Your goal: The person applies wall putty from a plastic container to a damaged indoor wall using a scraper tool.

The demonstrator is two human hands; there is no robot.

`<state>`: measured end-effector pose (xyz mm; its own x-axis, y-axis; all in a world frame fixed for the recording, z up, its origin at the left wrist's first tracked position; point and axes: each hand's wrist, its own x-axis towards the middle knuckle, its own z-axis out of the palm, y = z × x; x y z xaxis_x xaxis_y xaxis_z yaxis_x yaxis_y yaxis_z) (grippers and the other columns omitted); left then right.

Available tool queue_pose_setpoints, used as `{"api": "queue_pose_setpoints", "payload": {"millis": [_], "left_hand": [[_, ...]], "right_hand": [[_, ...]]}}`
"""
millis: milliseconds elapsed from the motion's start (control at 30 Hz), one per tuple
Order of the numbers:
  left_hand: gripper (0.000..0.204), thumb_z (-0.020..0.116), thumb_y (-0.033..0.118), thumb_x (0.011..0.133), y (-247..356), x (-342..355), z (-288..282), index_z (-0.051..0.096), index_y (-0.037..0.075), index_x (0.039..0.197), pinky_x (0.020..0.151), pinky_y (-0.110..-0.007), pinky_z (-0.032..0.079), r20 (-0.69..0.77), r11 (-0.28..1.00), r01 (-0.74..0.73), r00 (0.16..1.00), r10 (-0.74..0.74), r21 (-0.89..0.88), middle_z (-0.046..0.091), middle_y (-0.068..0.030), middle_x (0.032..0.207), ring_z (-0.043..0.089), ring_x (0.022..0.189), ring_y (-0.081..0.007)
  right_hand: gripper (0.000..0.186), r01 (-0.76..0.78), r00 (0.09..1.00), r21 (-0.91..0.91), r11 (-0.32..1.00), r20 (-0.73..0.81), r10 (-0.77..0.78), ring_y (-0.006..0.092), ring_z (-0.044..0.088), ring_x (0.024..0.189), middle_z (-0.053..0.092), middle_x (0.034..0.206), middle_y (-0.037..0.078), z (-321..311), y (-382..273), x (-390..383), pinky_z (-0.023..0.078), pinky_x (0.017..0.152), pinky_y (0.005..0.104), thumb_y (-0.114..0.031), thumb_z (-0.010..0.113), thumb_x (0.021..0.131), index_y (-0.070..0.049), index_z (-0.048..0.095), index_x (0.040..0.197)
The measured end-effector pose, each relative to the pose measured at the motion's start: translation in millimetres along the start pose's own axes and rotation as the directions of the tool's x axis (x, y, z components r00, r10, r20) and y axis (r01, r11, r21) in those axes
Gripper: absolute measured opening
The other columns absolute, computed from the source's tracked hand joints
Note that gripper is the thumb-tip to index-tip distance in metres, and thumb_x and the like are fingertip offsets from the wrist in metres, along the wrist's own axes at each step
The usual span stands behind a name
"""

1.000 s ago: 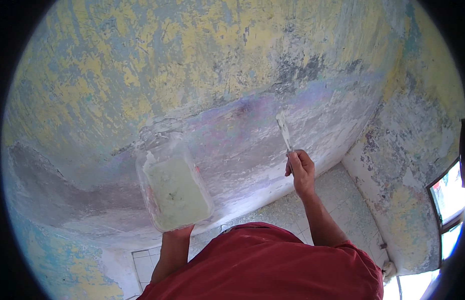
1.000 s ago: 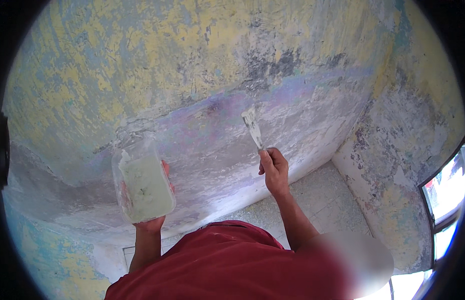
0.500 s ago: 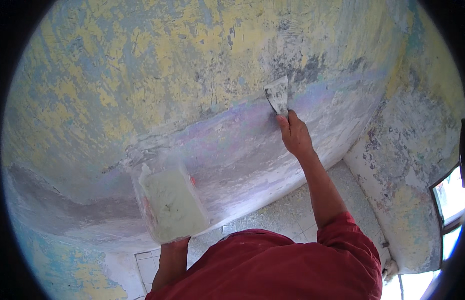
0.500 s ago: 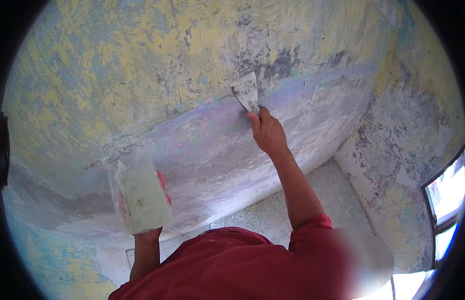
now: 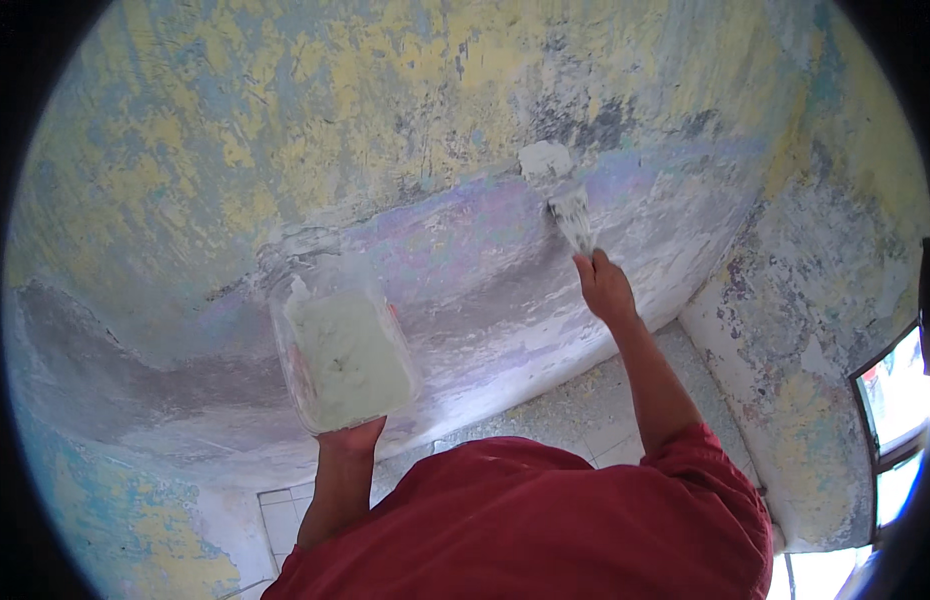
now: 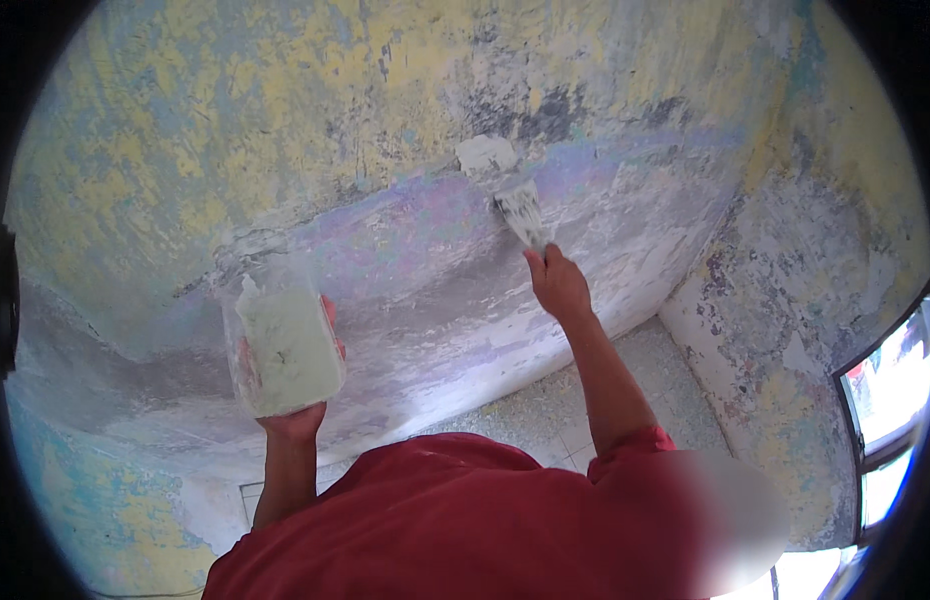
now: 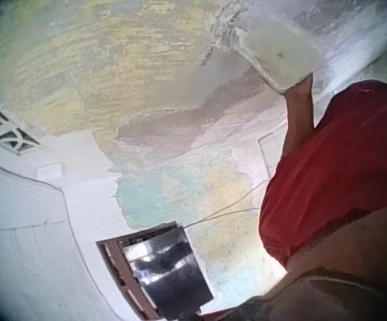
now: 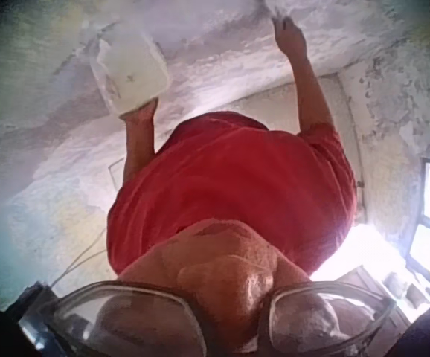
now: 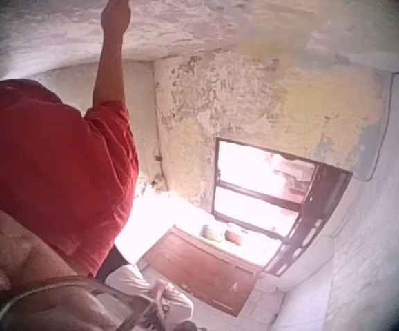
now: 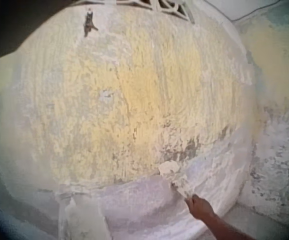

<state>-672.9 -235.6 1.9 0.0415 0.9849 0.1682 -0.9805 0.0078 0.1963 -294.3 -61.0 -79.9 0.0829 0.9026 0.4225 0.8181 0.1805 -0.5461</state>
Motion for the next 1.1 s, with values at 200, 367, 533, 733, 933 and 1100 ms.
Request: {"api": "queue_pose_setpoints", "payload": {"millis": [200, 367, 533, 733, 933, 1100], "left_hand": [[0.075, 0.058, 0.054, 0.100, -4.5, -15.2, 0.5, 0.033, 0.017, 0.160, 0.110, -0.063, 0.039, 0.026, 0.998, -0.028, 0.999, 0.027, 0.053, 0.032, -0.0193, 0.163, 0.020, 0.156, -0.0369], [0.070, 0.058, 0.053, 0.100, -2.9, -24.9, 1.8, 0.039, 0.019, 0.158, 0.109, -0.061, 0.040, 0.067, 0.998, 0.043, 0.997, -0.046, 0.038, 0.034, -0.0160, 0.163, 0.016, 0.157, -0.0349], [0.069, 0.058, 0.053, 0.100, -1.9, -27.3, 0.3, 0.039, 0.020, 0.158, 0.110, -0.061, 0.040, 0.055, 0.995, 0.096, 0.994, -0.097, 0.024, 0.035, -0.0148, 0.163, 0.017, 0.157, -0.0321], [0.068, 0.057, 0.055, 0.100, -12.6, -29.4, -6.4, 0.040, 0.021, 0.157, 0.108, -0.062, 0.042, 0.087, 0.993, 0.114, 0.989, -0.116, 0.037, 0.036, -0.0140, 0.162, 0.019, 0.157, -0.0311], [0.067, 0.058, 0.055, 0.099, -37.7, -21.0, -8.3, 0.041, 0.022, 0.156, 0.106, -0.062, 0.042, -0.134, 0.998, -0.039, 0.990, 0.044, 0.040, 0.039, -0.0130, 0.160, 0.023, 0.156, -0.0320], [0.068, 0.058, 0.055, 0.099, -63.9, -0.9, -1.1, 0.040, 0.022, 0.157, 0.106, -0.063, 0.041, 0.114, 0.998, 0.007, 0.993, -0.014, 0.060, 0.037, -0.0149, 0.161, 0.023, 0.155, -0.0321]], "right_hand": [[0.045, -0.244, 0.970, 0.548, 0.800, 0.115, 0.216, 0.0232, 0.063, 0.052, 0.062, 0.064, 0.012, -11.8, -1.4, -91.0, 0.049, 0.049, 0.0401, -0.041, 0.061, 0.104, -0.002, 0.055, 0.084], [0.042, -0.576, 0.795, 0.736, 0.356, 0.404, 0.453, 0.0103, 0.053, 0.049, 0.054, 0.059, 0.002, -14.0, -11.5, -138.5, 0.040, 0.044, 0.0278, -0.044, 0.060, 0.104, -0.002, 0.067, 0.100], [0.047, -0.498, 0.833, 0.825, 0.266, 0.370, 0.412, 0.0115, 0.051, 0.050, 0.052, 0.060, 0.000, -23.6, -14.2, -129.7, 0.044, 0.047, 0.0303, -0.045, 0.061, 0.103, 0.001, 0.068, 0.112], [0.038, -0.257, 0.933, 0.920, 0.296, 0.157, 0.324, 0.0096, 0.051, 0.049, 0.048, 0.058, -0.001, -28.6, -21.2, -85.3, 0.040, 0.042, 0.0291, -0.040, 0.064, 0.102, -0.004, 0.061, 0.089], [0.037, -0.014, 0.987, 0.810, 0.587, -0.083, 0.138, 0.0064, 0.045, 0.047, 0.048, 0.060, -0.002, -31.0, -13.3, -8.2, 0.036, 0.044, 0.0252, -0.036, 0.054, 0.108, -0.005, 0.058, 0.088], [0.041, 0.218, 0.951, 0.353, 0.910, -0.285, -0.117, 0.0333, 0.061, 0.054, 0.056, 0.062, 0.017, -25.9, -20.7, 66.2, 0.045, 0.051, 0.0458, -0.039, 0.054, 0.106, -0.001, 0.056, 0.093]]}}
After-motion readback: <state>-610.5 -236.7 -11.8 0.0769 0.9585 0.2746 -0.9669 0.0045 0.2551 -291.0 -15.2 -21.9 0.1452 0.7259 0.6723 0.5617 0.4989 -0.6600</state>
